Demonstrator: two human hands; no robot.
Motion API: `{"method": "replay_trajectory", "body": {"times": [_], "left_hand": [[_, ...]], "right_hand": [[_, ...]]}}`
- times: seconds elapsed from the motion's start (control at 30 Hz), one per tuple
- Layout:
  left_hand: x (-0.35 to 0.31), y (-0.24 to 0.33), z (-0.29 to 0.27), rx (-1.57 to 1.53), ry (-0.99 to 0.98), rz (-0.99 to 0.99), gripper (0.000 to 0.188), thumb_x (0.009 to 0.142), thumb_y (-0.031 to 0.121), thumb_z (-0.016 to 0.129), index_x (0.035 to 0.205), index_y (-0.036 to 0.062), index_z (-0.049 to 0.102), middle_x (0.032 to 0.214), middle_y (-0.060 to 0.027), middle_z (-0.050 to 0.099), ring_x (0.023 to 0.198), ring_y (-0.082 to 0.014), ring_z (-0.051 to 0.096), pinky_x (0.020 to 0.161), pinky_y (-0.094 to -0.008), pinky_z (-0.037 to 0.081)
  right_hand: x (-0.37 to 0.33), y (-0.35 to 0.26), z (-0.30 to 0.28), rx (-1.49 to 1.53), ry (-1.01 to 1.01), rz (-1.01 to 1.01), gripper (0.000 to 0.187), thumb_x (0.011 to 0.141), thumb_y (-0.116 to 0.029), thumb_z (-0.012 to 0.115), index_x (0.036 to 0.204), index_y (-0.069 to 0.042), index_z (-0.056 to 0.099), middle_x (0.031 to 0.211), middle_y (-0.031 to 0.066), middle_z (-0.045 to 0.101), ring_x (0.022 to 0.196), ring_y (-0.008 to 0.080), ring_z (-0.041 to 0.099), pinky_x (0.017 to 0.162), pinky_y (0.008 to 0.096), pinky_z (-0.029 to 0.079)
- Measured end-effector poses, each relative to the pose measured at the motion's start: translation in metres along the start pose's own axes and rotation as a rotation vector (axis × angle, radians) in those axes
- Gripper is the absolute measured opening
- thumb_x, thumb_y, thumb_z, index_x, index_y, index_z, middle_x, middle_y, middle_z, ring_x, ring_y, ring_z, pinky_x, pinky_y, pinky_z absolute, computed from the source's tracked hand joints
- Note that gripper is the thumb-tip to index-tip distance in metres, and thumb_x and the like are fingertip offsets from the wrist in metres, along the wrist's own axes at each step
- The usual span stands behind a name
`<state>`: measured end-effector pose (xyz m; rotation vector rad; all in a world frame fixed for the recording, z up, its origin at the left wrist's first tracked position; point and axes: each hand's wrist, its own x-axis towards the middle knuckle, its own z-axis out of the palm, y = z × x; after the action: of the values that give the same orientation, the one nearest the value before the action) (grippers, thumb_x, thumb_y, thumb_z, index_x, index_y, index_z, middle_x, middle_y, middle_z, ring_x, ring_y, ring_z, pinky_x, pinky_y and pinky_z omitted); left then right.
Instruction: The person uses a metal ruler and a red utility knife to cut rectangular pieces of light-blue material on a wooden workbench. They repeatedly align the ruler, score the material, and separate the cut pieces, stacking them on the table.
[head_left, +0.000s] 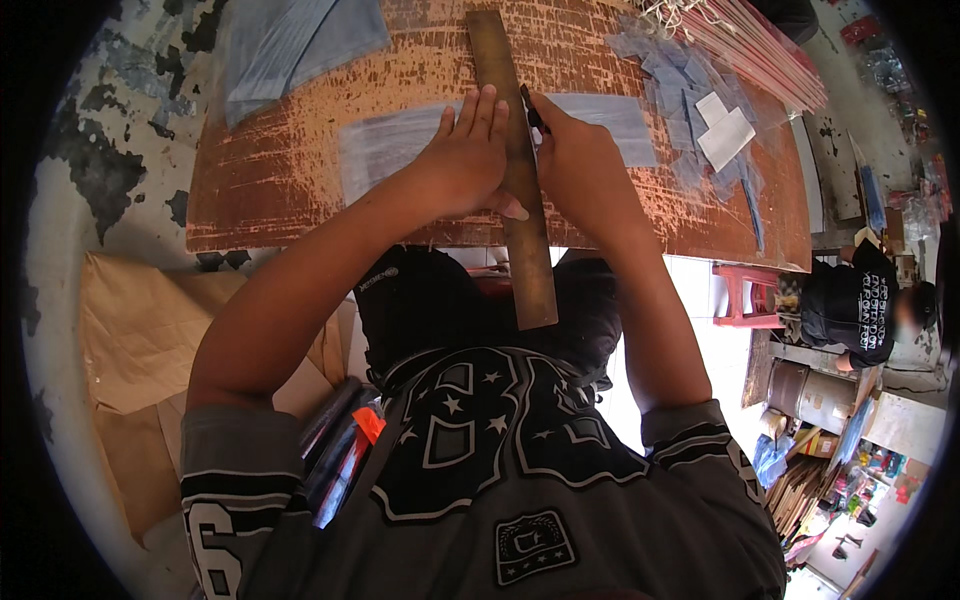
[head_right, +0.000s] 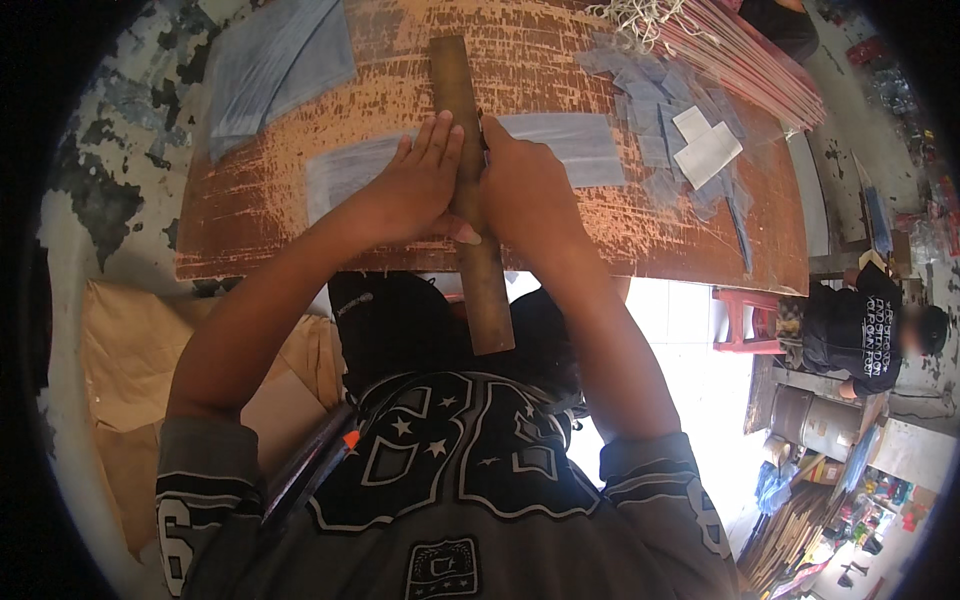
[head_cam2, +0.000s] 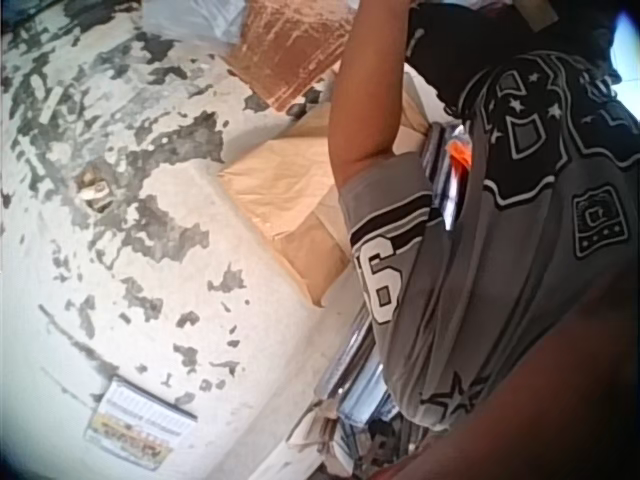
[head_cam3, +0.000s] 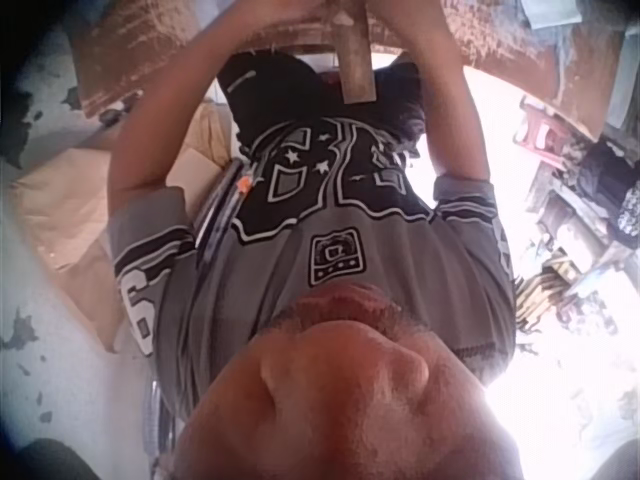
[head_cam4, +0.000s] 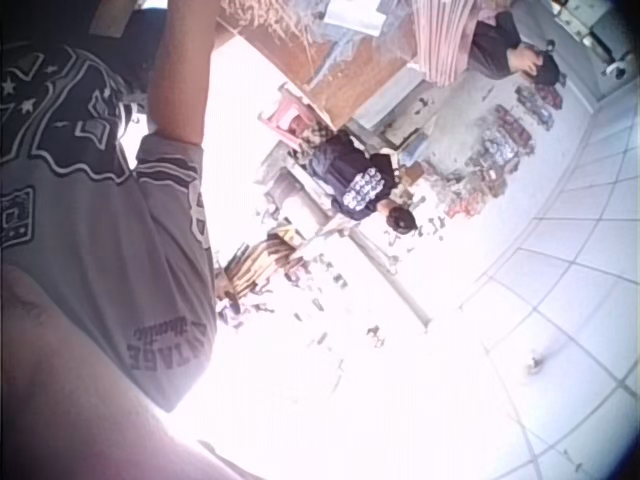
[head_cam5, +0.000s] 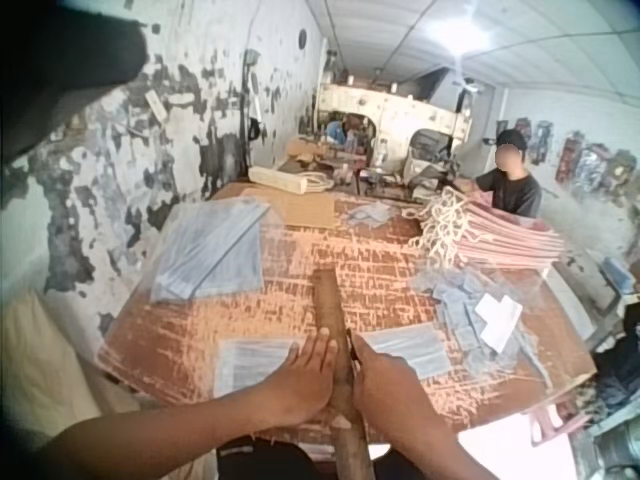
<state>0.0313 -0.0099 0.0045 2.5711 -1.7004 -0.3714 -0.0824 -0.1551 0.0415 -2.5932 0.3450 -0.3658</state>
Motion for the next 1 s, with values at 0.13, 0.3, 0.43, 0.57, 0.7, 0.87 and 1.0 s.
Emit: {"method": "replay_trajectory", "body": {"times": [0.13, 0.3, 0.43, 0.57, 0.7, 0.87, 1.0], "left_hand": [[-0.004, -0.002, 0.007, -0.033, 0.075, 0.029, 0.143, 0.082, 0.076, 0.074, 0.164, -0.0227, 0.012, 0.173, -0.0469, 0.004, 0.165, -0.0555, 0.006, 0.131, -0.0660, 0.020], [-0.003, 0.007, 0.000, 0.047, -0.004, -0.016, 0.145, 0.081, 0.079, 0.073, 0.165, -0.0201, 0.009, 0.173, -0.0450, 0.005, 0.165, -0.0556, 0.004, 0.132, -0.0645, 0.020], [-0.004, 0.000, 0.012, -0.026, 0.051, -0.010, 0.145, 0.081, 0.079, 0.073, 0.165, -0.0210, 0.010, 0.174, -0.0447, 0.003, 0.166, -0.0549, 0.004, 0.132, -0.0657, 0.020], [-0.003, -0.001, 0.004, -0.026, 0.019, -0.004, 0.146, 0.081, 0.080, 0.072, 0.165, -0.0213, 0.009, 0.174, -0.0449, 0.001, 0.165, -0.0557, 0.004, 0.132, -0.0661, 0.019], [-0.002, 0.004, -0.007, 0.018, -0.047, -0.033, 0.145, 0.082, 0.080, 0.070, 0.166, -0.0185, 0.005, 0.175, -0.0426, 0.001, 0.166, -0.0536, 0.002, 0.134, -0.0621, 0.018], [0.003, 0.003, -0.008, 0.020, -0.069, -0.031, 0.146, 0.082, 0.081, 0.069, 0.166, -0.0186, 0.005, 0.175, -0.0433, 0.000, 0.166, -0.0539, 0.002, 0.133, -0.0627, 0.019], [0.002, 0.003, -0.003, 0.056, -0.049, -0.022, 0.147, 0.080, 0.083, 0.069, 0.166, -0.0193, 0.006, 0.174, -0.0446, 0.002, 0.165, -0.0548, 0.004, 0.132, -0.0640, 0.021]], "right_hand": [[-0.001, -0.008, -0.008, 0.013, -0.038, 0.019, 0.047, 0.100, -0.003, 0.056, 0.145, 0.000, 0.064, 0.100, 0.0316, 0.075, 0.090, 0.0472, 0.075, 0.082, 0.0537, 0.059], [-0.023, -0.008, -0.004, -0.097, -0.113, 0.034, 0.053, 0.099, -0.003, 0.057, 0.153, -0.001, 0.057, 0.100, 0.0320, 0.075, 0.090, 0.0478, 0.074, 0.083, 0.0541, 0.058], [-0.101, -0.020, -0.018, -0.023, -0.156, 0.090, 0.055, 0.100, -0.002, 0.058, 0.155, -0.002, 0.054, 0.102, 0.0329, 0.074, 0.095, 0.0484, 0.074, 0.085, 0.0553, 0.057], [-0.112, -0.025, -0.047, -0.025, -0.178, 0.106, 0.049, 0.102, -0.001, 0.057, 0.150, -0.003, 0.061, 0.106, 0.0324, 0.074, 0.099, 0.0480, 0.074, 0.085, 0.0548, 0.057], [-0.051, -0.011, -0.043, 0.025, 0.014, -0.007, 0.045, 0.103, -0.002, 0.056, 0.147, -0.004, 0.064, 0.107, 0.0326, 0.074, 0.096, 0.0484, 0.074, 0.082, 0.0519, 0.058], [0.004, 0.003, -0.010, 0.022, 0.037, 0.005, 0.046, 0.100, -0.003, 0.057, 0.146, -0.003, 0.065, 0.098, 0.0318, 0.074, 0.089, 0.0482, 0.074, 0.078, 0.0525, 0.058], [0.003, 0.002, -0.003, 0.009, 0.010, 0.009, 0.045, 0.099, -0.004, 0.058, 0.143, -0.002, 0.068, 0.095, 0.0312, 0.075, 0.086, 0.0481, 0.074, 0.079, 0.0532, 0.059]]}}
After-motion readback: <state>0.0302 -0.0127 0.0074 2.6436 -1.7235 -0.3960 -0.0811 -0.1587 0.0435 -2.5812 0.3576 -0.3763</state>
